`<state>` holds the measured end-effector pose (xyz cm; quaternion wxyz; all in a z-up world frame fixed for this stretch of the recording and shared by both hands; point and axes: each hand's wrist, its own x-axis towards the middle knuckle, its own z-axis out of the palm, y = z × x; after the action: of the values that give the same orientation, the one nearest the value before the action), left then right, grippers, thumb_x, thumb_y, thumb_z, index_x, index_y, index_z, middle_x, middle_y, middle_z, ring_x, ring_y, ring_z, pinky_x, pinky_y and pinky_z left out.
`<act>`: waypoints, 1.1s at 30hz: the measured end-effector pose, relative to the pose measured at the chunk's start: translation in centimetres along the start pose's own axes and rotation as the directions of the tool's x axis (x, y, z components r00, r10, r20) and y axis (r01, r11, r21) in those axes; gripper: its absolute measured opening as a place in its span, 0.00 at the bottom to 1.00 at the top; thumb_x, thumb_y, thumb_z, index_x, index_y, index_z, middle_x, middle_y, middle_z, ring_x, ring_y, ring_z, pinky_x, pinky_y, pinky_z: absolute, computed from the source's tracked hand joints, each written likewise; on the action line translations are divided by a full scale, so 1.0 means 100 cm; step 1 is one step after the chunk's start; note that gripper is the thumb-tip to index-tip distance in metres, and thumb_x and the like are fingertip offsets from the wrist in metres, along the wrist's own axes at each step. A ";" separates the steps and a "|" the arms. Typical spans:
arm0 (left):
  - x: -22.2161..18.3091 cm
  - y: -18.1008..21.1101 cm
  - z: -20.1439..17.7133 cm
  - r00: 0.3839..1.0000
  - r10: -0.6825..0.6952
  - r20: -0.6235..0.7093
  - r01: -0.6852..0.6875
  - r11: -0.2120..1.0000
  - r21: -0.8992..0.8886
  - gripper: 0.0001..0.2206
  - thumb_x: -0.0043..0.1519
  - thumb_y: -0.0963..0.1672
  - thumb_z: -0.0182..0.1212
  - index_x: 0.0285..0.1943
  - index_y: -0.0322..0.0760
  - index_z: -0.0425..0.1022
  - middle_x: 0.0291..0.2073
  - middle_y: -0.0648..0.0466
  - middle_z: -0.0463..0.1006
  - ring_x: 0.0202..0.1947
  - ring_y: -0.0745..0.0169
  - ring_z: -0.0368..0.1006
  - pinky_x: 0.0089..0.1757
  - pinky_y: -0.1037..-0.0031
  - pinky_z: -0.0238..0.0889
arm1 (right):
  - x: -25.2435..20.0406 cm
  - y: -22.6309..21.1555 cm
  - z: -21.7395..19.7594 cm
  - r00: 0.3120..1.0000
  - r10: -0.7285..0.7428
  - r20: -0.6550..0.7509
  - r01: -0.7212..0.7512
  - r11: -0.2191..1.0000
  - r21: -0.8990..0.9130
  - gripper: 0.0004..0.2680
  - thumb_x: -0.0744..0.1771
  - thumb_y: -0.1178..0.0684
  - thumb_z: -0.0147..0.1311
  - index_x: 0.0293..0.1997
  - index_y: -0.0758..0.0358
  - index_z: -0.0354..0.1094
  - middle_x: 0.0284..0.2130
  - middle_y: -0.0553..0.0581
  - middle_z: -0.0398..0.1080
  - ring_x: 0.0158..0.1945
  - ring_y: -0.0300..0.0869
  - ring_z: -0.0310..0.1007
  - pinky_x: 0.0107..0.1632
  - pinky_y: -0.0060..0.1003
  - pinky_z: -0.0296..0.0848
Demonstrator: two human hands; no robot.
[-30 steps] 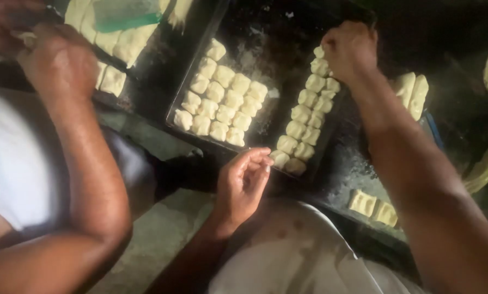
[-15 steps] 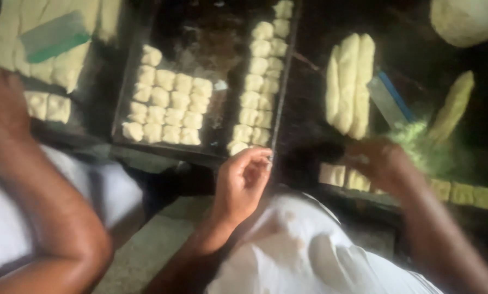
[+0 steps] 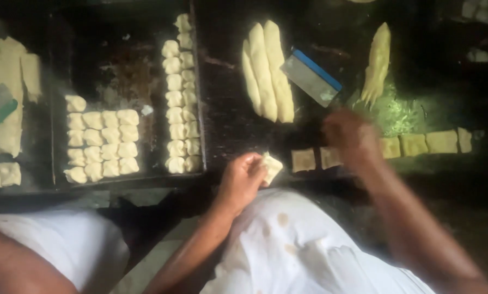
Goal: Shaping portions of dough into rolls and placing them onto metal baking trays.
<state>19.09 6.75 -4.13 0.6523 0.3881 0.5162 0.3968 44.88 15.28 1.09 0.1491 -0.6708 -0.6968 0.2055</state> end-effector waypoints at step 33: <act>-0.024 0.068 -0.024 0.947 0.319 0.048 -0.317 0.948 -0.039 0.10 0.59 0.38 0.66 0.48 0.31 0.77 0.38 0.54 0.81 0.38 0.74 0.73 0.40 0.78 0.69 | 0.003 -0.095 0.028 0.858 -0.392 0.331 0.153 0.812 0.563 0.11 0.64 0.60 0.64 0.49 0.63 0.72 0.37 0.58 0.75 0.39 0.42 0.78 0.42 0.34 0.80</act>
<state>15.52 7.36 2.58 0.5994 0.4665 0.4231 0.4941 35.22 15.23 3.20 0.1943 -0.4328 -0.7215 0.5043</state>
